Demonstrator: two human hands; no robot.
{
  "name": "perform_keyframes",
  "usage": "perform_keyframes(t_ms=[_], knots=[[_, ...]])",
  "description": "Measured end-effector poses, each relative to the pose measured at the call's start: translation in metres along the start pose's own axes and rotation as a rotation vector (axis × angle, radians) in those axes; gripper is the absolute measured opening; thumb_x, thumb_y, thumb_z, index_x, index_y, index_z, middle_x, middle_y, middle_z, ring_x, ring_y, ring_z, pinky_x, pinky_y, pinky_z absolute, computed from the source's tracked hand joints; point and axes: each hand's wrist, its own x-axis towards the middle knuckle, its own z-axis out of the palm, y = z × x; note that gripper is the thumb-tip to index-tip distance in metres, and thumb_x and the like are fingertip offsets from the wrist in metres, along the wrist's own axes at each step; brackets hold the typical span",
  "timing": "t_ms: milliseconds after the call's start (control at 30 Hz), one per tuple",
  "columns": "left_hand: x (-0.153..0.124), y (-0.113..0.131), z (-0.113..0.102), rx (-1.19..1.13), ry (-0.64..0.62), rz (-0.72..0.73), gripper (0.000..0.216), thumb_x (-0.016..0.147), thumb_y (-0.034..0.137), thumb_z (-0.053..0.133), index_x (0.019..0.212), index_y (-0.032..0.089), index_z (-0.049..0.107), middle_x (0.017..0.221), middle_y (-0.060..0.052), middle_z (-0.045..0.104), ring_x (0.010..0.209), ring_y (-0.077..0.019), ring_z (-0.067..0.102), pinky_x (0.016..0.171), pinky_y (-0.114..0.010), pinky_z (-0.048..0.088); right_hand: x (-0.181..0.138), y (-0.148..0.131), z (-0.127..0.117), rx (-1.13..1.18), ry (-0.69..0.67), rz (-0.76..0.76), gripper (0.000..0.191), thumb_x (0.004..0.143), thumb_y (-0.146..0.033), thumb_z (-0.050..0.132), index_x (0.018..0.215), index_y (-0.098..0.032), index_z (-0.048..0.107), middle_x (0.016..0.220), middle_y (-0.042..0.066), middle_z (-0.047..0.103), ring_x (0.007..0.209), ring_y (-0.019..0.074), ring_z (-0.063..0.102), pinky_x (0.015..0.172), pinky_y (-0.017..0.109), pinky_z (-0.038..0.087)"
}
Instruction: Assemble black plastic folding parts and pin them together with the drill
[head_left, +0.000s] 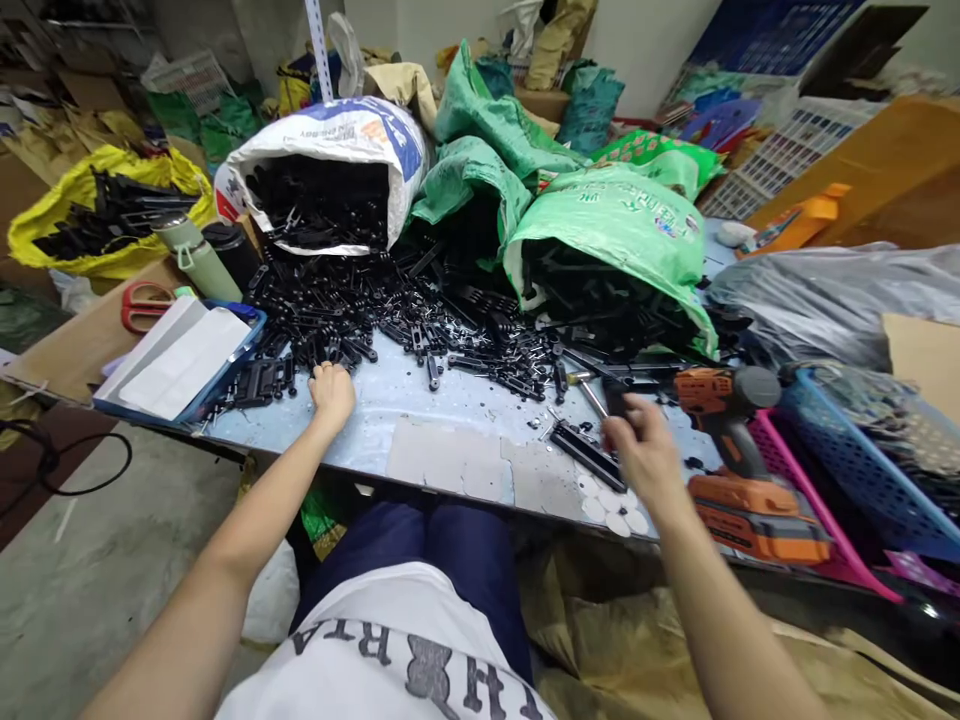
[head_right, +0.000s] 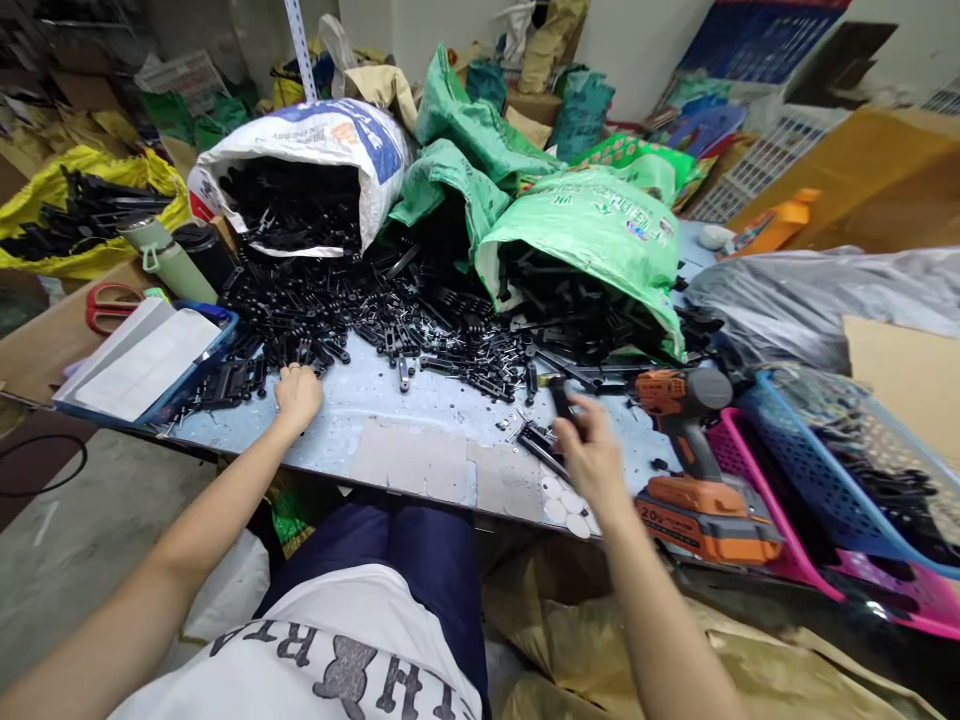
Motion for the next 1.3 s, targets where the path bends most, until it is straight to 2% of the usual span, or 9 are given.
perform_keyframes(t_ms=[67, 200, 400, 533, 633, 767, 1033, 1200, 1300], knots=[[-0.013, -0.001, -0.006, -0.217, 0.066, 0.083, 0.023, 0.083, 0.028, 0.051, 0.097, 0.011, 0.057, 0.104, -0.016, 0.058, 0.105, -0.0278, 0.051, 0.085, -0.038, 0.044, -0.013, -0.01, 0.046, 0.178, -0.262, 0.014, 0.04, 0.078, -0.055, 0.053, 0.107, -0.027, 0.05, 0.082, 0.005, 0.059, 0.066, 0.0218, 0.06, 0.065, 0.043, 0.05], [-0.046, 0.017, -0.017, -0.988, 0.15, 0.188, 0.03, 0.081, 0.039, 0.056, 0.099, 0.015, 0.055, 0.097, -0.008, 0.06, 0.092, -0.0181, 0.057, 0.085, -0.032, 0.045, -0.034, -0.038, 0.126, 0.55, -0.487, 0.054, 0.052, 0.082, -0.056, 0.048, 0.12, -0.022, 0.043, 0.078, 0.001, 0.057, 0.062, 0.0152, 0.06, 0.06, 0.034, 0.053], [-0.084, 0.055, -0.032, -1.56, -0.471, 0.103, 0.058, 0.084, 0.041, 0.051, 0.134, 0.015, 0.038, 0.074, -0.001, 0.059, 0.066, -0.0134, 0.059, 0.068, -0.029, 0.05, -0.037, -0.071, 0.183, 0.778, -0.612, 0.126, 0.066, 0.083, -0.056, 0.048, 0.138, -0.026, 0.029, 0.074, -0.002, 0.054, 0.056, 0.0118, 0.057, 0.053, 0.027, 0.051], [-0.091, 0.061, -0.036, -1.731, -0.672, -0.091, 0.068, 0.082, 0.03, 0.054, 0.141, 0.015, 0.025, 0.073, 0.0, 0.06, 0.053, -0.0103, 0.057, 0.058, -0.025, 0.049, -0.037, -0.066, 0.187, 0.776, -0.608, 0.198, 0.066, 0.081, -0.056, 0.05, 0.137, -0.026, 0.032, 0.076, -0.001, 0.055, 0.057, 0.0125, 0.057, 0.052, 0.027, 0.051], [-0.09, 0.061, -0.031, -1.687, -0.761, -0.225, 0.059, 0.081, 0.03, 0.052, 0.136, 0.015, 0.035, 0.085, -0.005, 0.065, 0.044, -0.0085, 0.055, 0.043, -0.021, 0.043, -0.039, -0.057, 0.187, 0.765, -0.579, 0.227, 0.063, 0.078, -0.055, 0.054, 0.131, -0.026, 0.037, 0.082, 0.001, 0.055, 0.06, 0.013, 0.058, 0.053, 0.027, 0.051], [-0.09, 0.062, -0.022, -1.518, -0.803, -0.316, 0.036, 0.082, 0.033, 0.046, 0.096, 0.004, 0.061, 0.066, -0.007, 0.064, 0.035, -0.0069, 0.047, 0.032, -0.018, 0.03, -0.041, -0.049, 0.187, 0.729, -0.577, 0.325, 0.064, 0.076, -0.056, 0.054, 0.13, -0.025, 0.036, 0.074, -0.002, 0.053, 0.054, 0.013, 0.057, 0.048, 0.027, 0.05], [-0.106, 0.059, -0.016, -1.169, -0.63, 0.217, 0.05, 0.082, 0.037, 0.054, 0.127, 0.016, 0.049, 0.103, -0.009, 0.063, 0.043, -0.0046, 0.051, 0.04, -0.019, 0.04, -0.047, -0.045, 0.179, 0.774, -0.617, 0.299, 0.068, 0.078, -0.055, 0.055, 0.136, -0.024, 0.037, 0.071, -0.002, 0.055, 0.055, 0.0119, 0.056, 0.05, 0.026, 0.05], [-0.112, 0.057, -0.022, -0.973, -0.317, 0.493, 0.039, 0.088, 0.03, 0.046, 0.124, 0.017, 0.054, 0.104, -0.009, 0.061, 0.091, -0.0175, 0.059, 0.079, -0.029, 0.048, -0.046, -0.039, 0.158, 0.6, -0.678, 0.013, 0.055, 0.081, -0.045, 0.056, 0.132, -0.025, 0.046, 0.079, -0.001, 0.058, 0.052, 0.0077, 0.051, 0.053, 0.024, 0.048], [-0.12, 0.064, -0.024, -0.926, -0.228, 0.562, 0.037, 0.091, 0.03, 0.041, 0.124, 0.018, 0.054, 0.1, -0.009, 0.059, 0.096, -0.0181, 0.056, 0.087, -0.032, 0.045, -0.047, -0.038, 0.15, 0.484, -0.609, -0.135, 0.052, 0.082, -0.041, 0.056, 0.132, -0.027, 0.047, 0.095, 0.002, 0.059, 0.055, 0.0074, 0.052, 0.057, 0.025, 0.05]])
